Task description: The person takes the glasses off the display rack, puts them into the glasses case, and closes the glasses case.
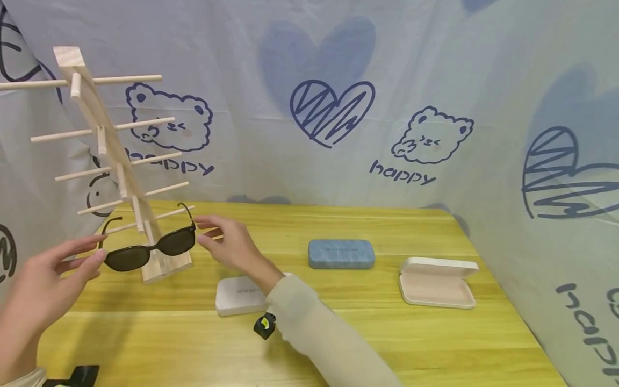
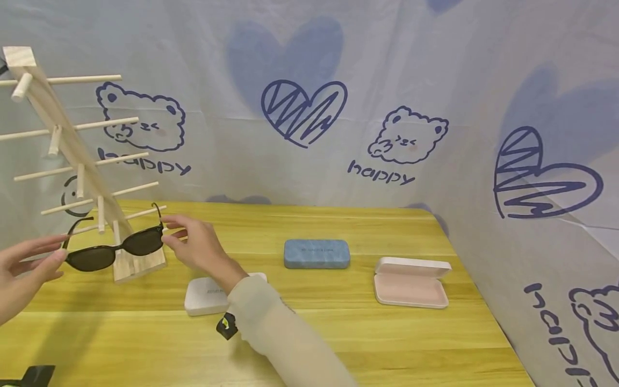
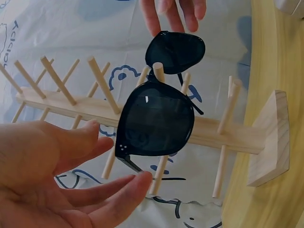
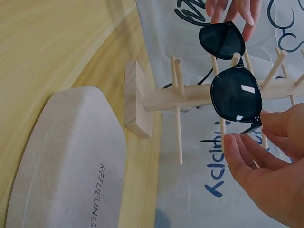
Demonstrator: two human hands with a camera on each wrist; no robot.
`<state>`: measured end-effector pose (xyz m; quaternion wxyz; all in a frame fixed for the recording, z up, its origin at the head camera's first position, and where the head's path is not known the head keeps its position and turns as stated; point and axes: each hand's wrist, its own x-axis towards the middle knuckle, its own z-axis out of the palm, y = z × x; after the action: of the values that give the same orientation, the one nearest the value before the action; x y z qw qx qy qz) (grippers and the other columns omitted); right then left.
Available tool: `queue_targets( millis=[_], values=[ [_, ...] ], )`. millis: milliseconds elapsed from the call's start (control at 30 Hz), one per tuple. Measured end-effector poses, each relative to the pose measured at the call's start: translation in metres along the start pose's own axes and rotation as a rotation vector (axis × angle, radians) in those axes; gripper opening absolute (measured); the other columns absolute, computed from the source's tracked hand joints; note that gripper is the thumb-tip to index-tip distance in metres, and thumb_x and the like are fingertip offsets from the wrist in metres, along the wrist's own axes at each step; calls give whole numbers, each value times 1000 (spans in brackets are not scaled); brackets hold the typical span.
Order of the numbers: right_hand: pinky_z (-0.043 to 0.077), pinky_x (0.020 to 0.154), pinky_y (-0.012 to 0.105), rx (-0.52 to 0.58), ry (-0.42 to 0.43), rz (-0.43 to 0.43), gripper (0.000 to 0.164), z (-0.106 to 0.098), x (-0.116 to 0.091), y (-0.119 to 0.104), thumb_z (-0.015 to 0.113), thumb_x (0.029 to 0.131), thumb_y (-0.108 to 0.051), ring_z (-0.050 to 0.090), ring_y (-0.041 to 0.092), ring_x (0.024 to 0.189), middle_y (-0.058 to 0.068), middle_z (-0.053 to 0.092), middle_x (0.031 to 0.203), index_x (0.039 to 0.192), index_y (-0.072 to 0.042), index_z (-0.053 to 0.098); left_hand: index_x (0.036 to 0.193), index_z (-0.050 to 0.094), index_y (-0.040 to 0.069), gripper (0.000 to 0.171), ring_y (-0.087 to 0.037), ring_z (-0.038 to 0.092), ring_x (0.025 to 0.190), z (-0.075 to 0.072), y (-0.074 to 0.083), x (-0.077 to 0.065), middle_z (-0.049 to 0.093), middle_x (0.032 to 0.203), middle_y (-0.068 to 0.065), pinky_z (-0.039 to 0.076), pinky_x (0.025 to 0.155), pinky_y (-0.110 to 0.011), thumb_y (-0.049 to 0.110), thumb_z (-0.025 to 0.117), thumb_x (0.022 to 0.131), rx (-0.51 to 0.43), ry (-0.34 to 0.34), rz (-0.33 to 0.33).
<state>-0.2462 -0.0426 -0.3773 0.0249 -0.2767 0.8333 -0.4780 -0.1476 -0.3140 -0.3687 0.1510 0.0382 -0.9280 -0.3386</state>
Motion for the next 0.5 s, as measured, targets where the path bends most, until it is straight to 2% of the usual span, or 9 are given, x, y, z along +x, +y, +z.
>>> queue_targets(
  millis=[133,367,433,500],
  values=[
    [55,84,10,4,1,1,39,3,2,0,66,103,-17,73,15,112,5,70,136,142,-16,63,147,51,-4,50,26,51,69,3,0,1,54,134,-43,43,57,-3,29,51,109,-44,-16,-8],
    [54,79,7,17,-30,-10,41,5,4,-1,66,102,-14,73,13,112,2,67,142,142,-16,63,141,55,-10,49,24,55,66,7,-3,2,57,131,-43,45,56,-4,27,50,110,-57,-14,-57],
    [54,77,7,27,-26,-5,40,5,3,-1,67,102,-14,74,12,110,3,67,141,142,-16,63,137,57,-13,47,22,58,65,7,-5,2,70,117,-22,47,56,-4,25,52,109,-77,-2,-55],
    [54,77,7,41,-20,3,40,4,3,-1,67,101,-14,74,11,108,3,68,140,141,-16,64,133,59,-15,47,19,60,64,7,-6,3,71,103,11,48,57,-3,25,56,108,-102,11,-51]
  ],
)
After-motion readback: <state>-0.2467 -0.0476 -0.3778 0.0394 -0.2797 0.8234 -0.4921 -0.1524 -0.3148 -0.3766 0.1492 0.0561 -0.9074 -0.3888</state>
